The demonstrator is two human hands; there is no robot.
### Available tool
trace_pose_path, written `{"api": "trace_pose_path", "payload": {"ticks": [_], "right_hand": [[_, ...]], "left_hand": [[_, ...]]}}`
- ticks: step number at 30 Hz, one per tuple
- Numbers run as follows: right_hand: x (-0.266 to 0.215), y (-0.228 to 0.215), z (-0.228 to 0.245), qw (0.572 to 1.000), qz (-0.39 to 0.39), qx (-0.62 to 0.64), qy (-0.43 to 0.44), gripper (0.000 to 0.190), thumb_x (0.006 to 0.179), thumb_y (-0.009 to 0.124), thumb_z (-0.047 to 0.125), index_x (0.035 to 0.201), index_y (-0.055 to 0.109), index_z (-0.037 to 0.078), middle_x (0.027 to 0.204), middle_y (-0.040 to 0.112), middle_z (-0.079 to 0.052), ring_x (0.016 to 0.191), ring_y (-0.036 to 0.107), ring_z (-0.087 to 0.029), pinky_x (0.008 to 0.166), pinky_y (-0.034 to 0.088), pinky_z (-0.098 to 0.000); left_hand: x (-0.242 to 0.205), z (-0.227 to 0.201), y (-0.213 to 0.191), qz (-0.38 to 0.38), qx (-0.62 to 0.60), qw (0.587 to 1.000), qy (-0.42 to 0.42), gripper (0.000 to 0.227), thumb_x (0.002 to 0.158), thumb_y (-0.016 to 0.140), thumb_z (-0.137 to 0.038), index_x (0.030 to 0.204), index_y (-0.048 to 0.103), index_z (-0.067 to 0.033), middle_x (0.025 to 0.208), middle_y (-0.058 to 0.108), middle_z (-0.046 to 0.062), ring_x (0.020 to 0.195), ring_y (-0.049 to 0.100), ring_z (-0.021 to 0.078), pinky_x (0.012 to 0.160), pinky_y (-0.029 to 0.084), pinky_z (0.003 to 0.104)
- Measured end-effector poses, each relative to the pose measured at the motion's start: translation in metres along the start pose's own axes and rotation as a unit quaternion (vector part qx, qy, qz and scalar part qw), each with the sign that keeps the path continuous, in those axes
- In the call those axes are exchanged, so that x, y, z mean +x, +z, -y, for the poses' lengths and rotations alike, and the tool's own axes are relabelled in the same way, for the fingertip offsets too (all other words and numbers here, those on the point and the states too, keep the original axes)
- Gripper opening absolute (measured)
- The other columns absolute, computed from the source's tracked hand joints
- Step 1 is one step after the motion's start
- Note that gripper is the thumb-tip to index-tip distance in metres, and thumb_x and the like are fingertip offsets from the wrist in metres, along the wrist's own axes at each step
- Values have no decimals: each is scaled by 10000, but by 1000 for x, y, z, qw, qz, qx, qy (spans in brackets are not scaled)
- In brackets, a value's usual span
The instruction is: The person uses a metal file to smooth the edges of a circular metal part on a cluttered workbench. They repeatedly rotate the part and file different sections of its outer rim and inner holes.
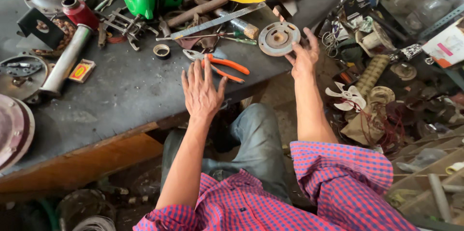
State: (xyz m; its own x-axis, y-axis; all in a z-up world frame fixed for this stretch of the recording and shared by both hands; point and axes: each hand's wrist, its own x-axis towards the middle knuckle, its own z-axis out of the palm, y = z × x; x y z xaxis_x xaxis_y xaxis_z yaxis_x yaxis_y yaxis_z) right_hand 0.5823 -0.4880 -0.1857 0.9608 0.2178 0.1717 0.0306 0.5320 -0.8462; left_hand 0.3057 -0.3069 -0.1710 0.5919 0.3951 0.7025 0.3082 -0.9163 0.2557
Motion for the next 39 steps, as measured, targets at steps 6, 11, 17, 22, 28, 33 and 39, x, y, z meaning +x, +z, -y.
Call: {"api": "trace_pose_path", "payload": {"ticks": [6,11,17,22,28,33,39], "right_hand": [[-38,-2,29,999,31,18,-26,531,982,622,-22,1438,556,242,1424,646,-26,1174,682,-199,837,616,-419],[-76,51,30,988,141,64,11,507,966,632,-25,1417,596,203,1327,679,-65,1053,720,-219,792,643,-420],[-126,138,-44,958,246,83,122,496,935,665,-37,1403,595,112,1321,667,-63,1145,689,-203,895,639,-409],[-136,156,-104,954,279,-40,100,544,947,623,-73,1461,538,82,1407,600,-111,1282,609,-233,1021,534,-375],[-133,147,-90,894,399,-197,-49,602,982,563,-97,1552,430,43,1570,507,-146,1461,494,-230,1116,499,-357],[-152,151,-39,857,429,-280,-54,587,944,608,-28,1504,466,72,1512,541,-147,1139,701,-228,865,608,-330],[-107,128,34,827,389,-378,-148,439,909,705,8,1342,639,41,1233,758,-125,1026,760,-183,848,618,-314]], "left_hand": [[-5,5,4,-30,-62,997,-19,797,983,625,-484,1592,374,-36,1483,511,205,1386,476,388,1200,302,557],[-11,15,-2,-123,-188,973,-49,752,1038,559,-483,1620,354,-53,1498,521,197,1400,501,401,1225,358,488],[-10,23,-15,-243,-332,905,-105,739,1084,523,-447,1656,287,-43,1550,492,230,1452,489,404,1245,354,461],[-13,32,-23,-220,-325,899,-195,1014,907,777,-367,1652,188,-12,1541,465,254,1405,483,404,1194,372,472],[-14,37,-31,-85,-153,971,-165,1391,689,961,-457,1628,55,24,1474,483,260,1350,447,437,1167,356,506],[-20,52,-42,15,-65,980,-190,1491,610,980,-588,1602,37,3,1437,565,171,1337,518,366,1182,229,622],[-22,56,-43,39,-60,980,-183,1513,574,965,-559,1628,9,-46,1519,537,153,1406,506,298,1192,251,592]]}}
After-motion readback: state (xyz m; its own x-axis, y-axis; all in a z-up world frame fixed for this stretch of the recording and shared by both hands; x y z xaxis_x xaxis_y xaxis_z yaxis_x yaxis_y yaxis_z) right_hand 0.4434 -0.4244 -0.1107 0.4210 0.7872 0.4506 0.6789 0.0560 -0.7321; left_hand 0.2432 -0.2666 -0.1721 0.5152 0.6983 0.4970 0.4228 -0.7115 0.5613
